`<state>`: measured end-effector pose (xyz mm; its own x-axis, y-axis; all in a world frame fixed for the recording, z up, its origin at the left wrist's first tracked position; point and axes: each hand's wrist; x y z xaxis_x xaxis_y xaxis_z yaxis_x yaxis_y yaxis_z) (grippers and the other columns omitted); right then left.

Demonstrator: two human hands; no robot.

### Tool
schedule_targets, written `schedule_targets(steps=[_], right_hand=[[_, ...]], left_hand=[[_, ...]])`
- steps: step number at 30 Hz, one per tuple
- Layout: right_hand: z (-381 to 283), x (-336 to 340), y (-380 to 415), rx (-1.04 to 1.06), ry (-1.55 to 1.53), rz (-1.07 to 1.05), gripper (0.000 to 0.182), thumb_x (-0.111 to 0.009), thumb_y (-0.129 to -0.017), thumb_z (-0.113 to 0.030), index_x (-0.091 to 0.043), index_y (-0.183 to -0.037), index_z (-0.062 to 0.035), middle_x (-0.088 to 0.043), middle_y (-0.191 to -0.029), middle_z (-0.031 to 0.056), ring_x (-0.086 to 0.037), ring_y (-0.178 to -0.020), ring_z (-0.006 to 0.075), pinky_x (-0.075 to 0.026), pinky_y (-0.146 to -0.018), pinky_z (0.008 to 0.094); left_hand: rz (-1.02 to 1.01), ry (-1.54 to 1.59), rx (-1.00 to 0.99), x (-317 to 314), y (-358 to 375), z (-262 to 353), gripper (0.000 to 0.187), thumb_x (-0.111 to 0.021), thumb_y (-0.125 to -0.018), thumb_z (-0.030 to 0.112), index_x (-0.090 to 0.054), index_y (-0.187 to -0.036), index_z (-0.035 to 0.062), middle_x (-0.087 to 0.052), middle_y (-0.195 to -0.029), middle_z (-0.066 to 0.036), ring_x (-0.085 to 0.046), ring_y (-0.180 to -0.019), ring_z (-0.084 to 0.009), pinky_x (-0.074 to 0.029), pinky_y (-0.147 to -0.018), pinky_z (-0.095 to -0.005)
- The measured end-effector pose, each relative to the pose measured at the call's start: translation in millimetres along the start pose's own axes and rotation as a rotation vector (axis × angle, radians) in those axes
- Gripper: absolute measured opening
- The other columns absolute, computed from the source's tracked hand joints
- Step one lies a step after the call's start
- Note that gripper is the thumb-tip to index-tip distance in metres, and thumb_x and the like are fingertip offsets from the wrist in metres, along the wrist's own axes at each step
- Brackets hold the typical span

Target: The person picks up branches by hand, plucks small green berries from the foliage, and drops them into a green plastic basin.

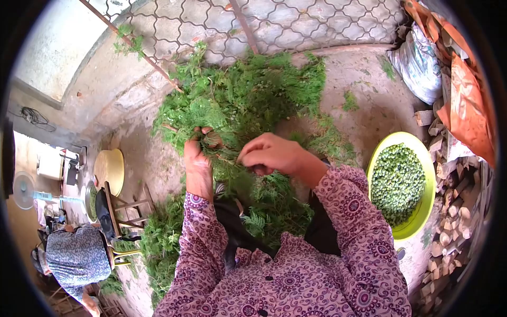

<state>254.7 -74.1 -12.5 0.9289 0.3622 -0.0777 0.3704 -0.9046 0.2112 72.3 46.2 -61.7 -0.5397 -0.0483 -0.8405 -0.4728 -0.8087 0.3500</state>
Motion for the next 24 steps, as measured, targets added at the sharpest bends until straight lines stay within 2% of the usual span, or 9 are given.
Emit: schedule_targets(steps=[1,2,4,6,8,10,13,19,24], right_hand=[[1,2,4,-0.027,-0.182,0.069,0.015,-0.054,-0.074,-0.013,-0.059,-0.08,-0.0001,-0.056,-0.062,0.0021,-0.051,-0.053,0.0071,-0.038,-0.044,0.0185],[2,3,6,-0.029,-0.184,0.071,0.015,-0.054,-0.074,-0.013,-0.059,-0.08,-0.0001,-0.056,-0.062,0.0021,-0.051,-0.053,0.0071,-0.038,-0.044,0.0185],[5,6,8,0.079,-0.518,0.105,0.016,-0.051,-0.075,-0.011,-0.058,-0.086,-0.0011,-0.057,-0.066,0.0027,-0.052,-0.054,0.007,-0.038,-0.044,0.0171],[9,9,10,0.102,-0.548,0.069,0.014,-0.053,-0.076,-0.011,-0.058,-0.086,-0.0021,-0.057,-0.066,0.002,-0.051,-0.052,0.006,-0.038,-0.043,0.0167],[11,11,15,0.021,-0.415,-0.207,0.017,-0.055,-0.077,-0.014,-0.058,-0.09,-0.0034,-0.057,-0.067,0.0012,-0.049,-0.05,0.0049,-0.037,-0.042,0.0164],[17,-3,13,-0.044,-0.313,-0.199,0.02,-0.058,-0.078,-0.019,-0.057,-0.092,-0.0043,-0.056,-0.066,0.0,-0.047,-0.049,0.0046,-0.036,-0.042,0.0164],[45,-23,-3,-0.233,-0.379,-0.057,0.022,-0.059,-0.079,-0.021,-0.057,-0.092,-0.0038,-0.053,-0.065,0.0002,-0.048,-0.052,0.0057,-0.036,-0.042,0.0181],[48,-30,-20,-0.066,-0.723,0.254,0.026,-0.066,-0.072,-0.011,-0.052,-0.092,-0.0007,-0.052,-0.069,0.0024,-0.049,-0.057,0.0093,-0.036,-0.045,0.0207],[46,-28,-22,-0.023,-0.694,0.319,0.028,-0.067,-0.071,-0.01,-0.052,-0.093,-0.0007,-0.051,-0.064,0.0013,-0.048,-0.052,0.0089,-0.036,-0.043,0.0214]], left_hand=[[-0.02,0.049,0.024,-1,2,2,0.014,-0.034,-0.09,0.021,-0.04,-0.08,0.013,-0.045,-0.067,0.0,-0.038,-0.054,-0.0131,-0.033,-0.047,-0.0264],[-0.019,0.049,0.028,2,1,3,0.014,-0.034,-0.09,0.021,-0.04,-0.08,0.013,-0.045,-0.067,0.0,-0.038,-0.054,-0.0131,-0.033,-0.047,-0.0264],[0.031,0.115,0.041,7,-5,5,0.014,-0.033,-0.091,0.02,-0.039,-0.081,0.0119,-0.045,-0.067,0.0,-0.036,-0.054,-0.0128,-0.032,-0.047,-0.0261],[0.041,0.167,0.023,9,-11,10,0.015,-0.032,-0.091,0.02,-0.039,-0.082,0.0111,-0.044,-0.067,-0.001,-0.036,-0.054,-0.0128,-0.031,-0.047,-0.026],[0.047,0.221,0.006,7,-12,13,0.015,-0.031,-0.091,0.02,-0.038,-0.083,0.0103,-0.044,-0.067,-0.001,-0.035,-0.054,-0.0128,-0.031,-0.047,-0.0259],[0.057,0.244,-0.023,5,-12,13,0.016,-0.029,-0.092,0.019,-0.037,-0.084,0.0087,-0.044,-0.067,-0.002,-0.035,-0.054,-0.0132,-0.031,-0.047,-0.0258],[0.075,0.179,-0.054,4,-16,10,0.016,-0.028,-0.092,0.02,-0.037,-0.084,0.0083,-0.044,-0.067,-0.002,-0.035,-0.053,-0.0135,-0.031,-0.047,-0.0261],[0.107,0.169,-0.046,-7,-10,2,0.018,-0.028,-0.092,0.021,-0.037,-0.083,0.0084,-0.044,-0.068,-0.003,-0.034,-0.053,-0.0134,-0.03,-0.048,-0.0264],[0.077,0.226,0.012,-13,-6,0,0.018,-0.028,-0.092,0.021,-0.036,-0.082,0.0077,-0.043,-0.066,-0.004,-0.032,-0.052,-0.0141,-0.029,-0.047,-0.0268]])
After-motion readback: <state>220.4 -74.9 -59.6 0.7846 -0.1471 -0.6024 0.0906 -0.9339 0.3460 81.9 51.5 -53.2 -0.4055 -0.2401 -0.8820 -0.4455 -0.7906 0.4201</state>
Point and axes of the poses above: each hand's wrist, its own y-axis away from the middle knuckle, its own x-axis out of the back of the hand, z = x × y
